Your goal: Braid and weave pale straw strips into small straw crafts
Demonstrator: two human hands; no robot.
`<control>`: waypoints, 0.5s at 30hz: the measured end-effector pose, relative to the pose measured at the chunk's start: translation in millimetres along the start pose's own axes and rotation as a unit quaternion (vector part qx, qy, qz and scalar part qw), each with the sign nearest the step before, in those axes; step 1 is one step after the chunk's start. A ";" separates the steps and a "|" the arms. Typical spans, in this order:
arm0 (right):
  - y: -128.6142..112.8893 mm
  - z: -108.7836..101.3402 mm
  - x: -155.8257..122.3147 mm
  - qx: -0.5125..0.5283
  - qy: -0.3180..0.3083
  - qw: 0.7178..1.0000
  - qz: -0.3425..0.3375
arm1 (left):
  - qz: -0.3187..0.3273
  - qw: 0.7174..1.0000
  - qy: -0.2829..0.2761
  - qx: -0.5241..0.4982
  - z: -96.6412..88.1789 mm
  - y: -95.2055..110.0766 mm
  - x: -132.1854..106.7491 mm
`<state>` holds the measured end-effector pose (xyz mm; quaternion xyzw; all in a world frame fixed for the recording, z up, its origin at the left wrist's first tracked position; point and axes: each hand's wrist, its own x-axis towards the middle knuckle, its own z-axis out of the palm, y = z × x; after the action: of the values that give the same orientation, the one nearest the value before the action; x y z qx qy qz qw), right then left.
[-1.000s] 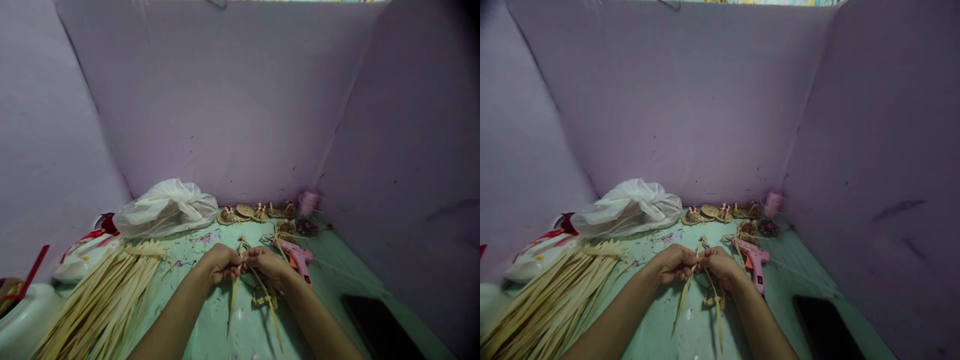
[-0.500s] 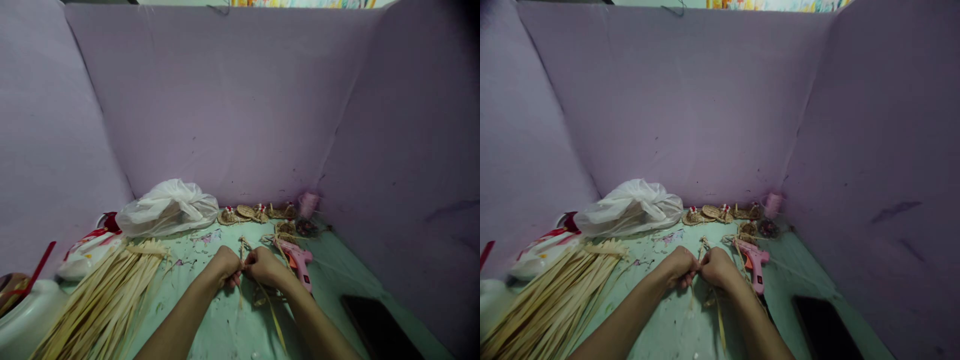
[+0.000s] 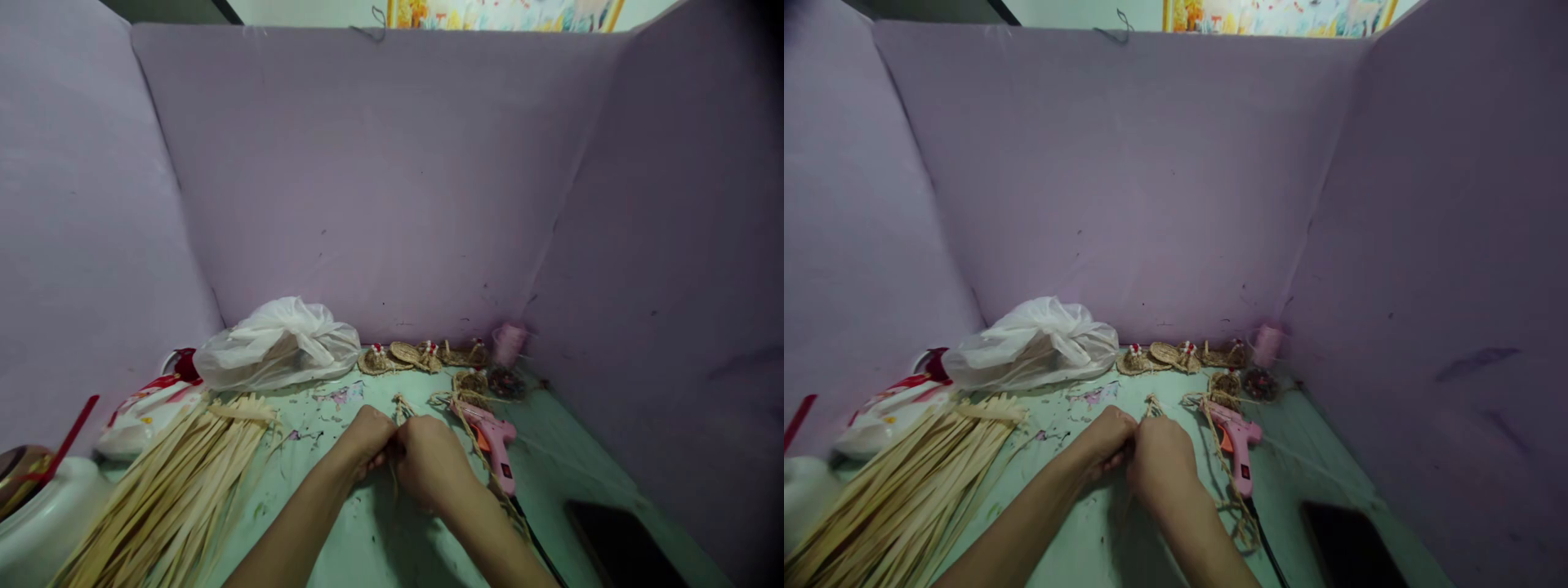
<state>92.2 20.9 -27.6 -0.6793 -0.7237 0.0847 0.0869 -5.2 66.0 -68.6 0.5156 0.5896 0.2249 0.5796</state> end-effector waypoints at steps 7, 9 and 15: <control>36.9 -11.0 17.2 0.128 -0.011 0.991 0.043 | 0.025 0.997 -0.072 -0.018 -14.3 -2.1 1.6; 46.1 -10.0 22.8 0.160 -0.011 0.985 0.063 | 0.020 0.995 -0.095 -0.031 -14.1 -2.2 1.2; 29.7 -4.5 17.1 0.263 -0.029 0.964 0.012 | 0.021 0.997 -0.068 0.008 -8.8 0.4 -2.4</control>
<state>120.9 39.9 -30.2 -0.6386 -0.6696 0.2931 0.2406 -13.7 66.9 -65.1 0.5467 0.5394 0.1967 0.6094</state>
